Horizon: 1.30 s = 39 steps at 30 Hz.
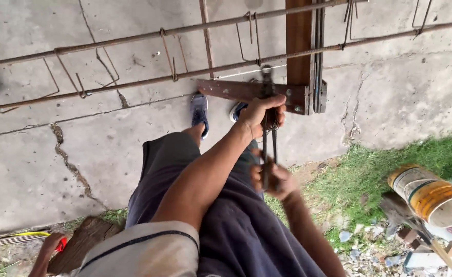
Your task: The person uses a rebar tying tool to twist wire ties around the intersections of a steel reinforcement grid. They repeatedly position the tool, rotate the handle to secure the wire, and move along the rebar structure to tie multiple joints.
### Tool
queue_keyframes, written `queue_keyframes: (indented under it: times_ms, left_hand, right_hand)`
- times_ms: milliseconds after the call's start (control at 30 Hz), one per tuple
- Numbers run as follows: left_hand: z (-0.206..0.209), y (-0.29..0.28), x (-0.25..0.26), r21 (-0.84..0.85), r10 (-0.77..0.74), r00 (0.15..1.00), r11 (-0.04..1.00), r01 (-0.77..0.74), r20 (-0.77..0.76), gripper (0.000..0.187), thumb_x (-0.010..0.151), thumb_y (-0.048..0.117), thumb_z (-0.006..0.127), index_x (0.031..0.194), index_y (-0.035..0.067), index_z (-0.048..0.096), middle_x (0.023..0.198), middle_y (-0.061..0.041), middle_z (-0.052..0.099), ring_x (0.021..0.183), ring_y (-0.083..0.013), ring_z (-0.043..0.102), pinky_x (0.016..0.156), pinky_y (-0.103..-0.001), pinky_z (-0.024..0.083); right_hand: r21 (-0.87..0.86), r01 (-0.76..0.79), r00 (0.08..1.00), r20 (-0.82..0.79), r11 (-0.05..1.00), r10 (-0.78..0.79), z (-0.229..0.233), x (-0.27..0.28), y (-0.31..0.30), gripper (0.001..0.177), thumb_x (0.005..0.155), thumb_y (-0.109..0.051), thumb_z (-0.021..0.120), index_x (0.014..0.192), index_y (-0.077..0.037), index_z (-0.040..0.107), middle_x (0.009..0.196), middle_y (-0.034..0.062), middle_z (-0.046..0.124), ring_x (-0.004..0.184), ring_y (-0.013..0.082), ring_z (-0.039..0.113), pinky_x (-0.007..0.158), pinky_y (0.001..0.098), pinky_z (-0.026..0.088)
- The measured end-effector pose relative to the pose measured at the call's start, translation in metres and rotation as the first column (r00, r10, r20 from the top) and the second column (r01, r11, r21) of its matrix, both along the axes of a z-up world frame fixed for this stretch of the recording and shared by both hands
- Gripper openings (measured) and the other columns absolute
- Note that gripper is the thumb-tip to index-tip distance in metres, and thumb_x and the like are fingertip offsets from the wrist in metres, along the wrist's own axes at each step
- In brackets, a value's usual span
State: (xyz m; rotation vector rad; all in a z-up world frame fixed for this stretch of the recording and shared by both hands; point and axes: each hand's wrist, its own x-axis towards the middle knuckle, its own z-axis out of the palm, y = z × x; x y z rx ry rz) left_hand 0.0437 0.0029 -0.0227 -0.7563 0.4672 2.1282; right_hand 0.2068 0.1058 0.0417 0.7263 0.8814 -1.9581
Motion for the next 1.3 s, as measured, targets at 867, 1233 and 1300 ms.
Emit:
queue_keyframes:
  times_ms: [867,1233,1300]
  left_hand:
    - [0.146,-0.271,-0.043,-0.004,0.162,0.788,0.979,-0.204,-0.594,0.078,0.073,0.003,0.074,0.146,0.011,0.048,0.131,-0.020,0.062,0.113,-0.0387,0.069,0.080,-0.051,0.067]
    - [0.137,-0.298,0.105,-0.453,0.188,0.840,0.772,-0.447,-0.509,0.073,0.069,0.007,0.078,0.137,0.005,0.053,0.107,-0.020,0.064,0.083,-0.0252,0.069,0.061,-0.033,0.065]
    - [0.135,-0.289,0.127,-0.535,0.113,0.856,0.737,-0.413,-0.505,0.071,0.072,0.006,0.078,0.138,0.003,0.052,0.108,-0.020,0.063,0.084,-0.0246,0.068,0.062,-0.032,0.063]
  right_hand:
    - [0.973,0.156,0.887,-0.215,0.172,0.410,0.164,-0.038,0.005,0.026,0.108,-0.015,0.049,0.113,0.007,0.063,0.074,0.0215,0.062,0.058,0.0270,0.058,0.054,0.0415,0.047]
    - [0.975,-0.079,0.815,-0.057,0.209,0.576,0.073,-0.182,0.187,0.041,0.109,-0.036,0.057,0.085,-0.004,0.064,0.052,0.0068,0.047,0.039,0.0138,0.044,0.028,0.0231,0.030]
    - [0.970,-0.124,0.796,-0.029,0.210,0.604,0.028,-0.214,0.207,0.041,0.108,-0.038,0.056,0.088,-0.003,0.064,0.053,0.0059,0.045,0.040,0.0127,0.043,0.030,0.0236,0.031]
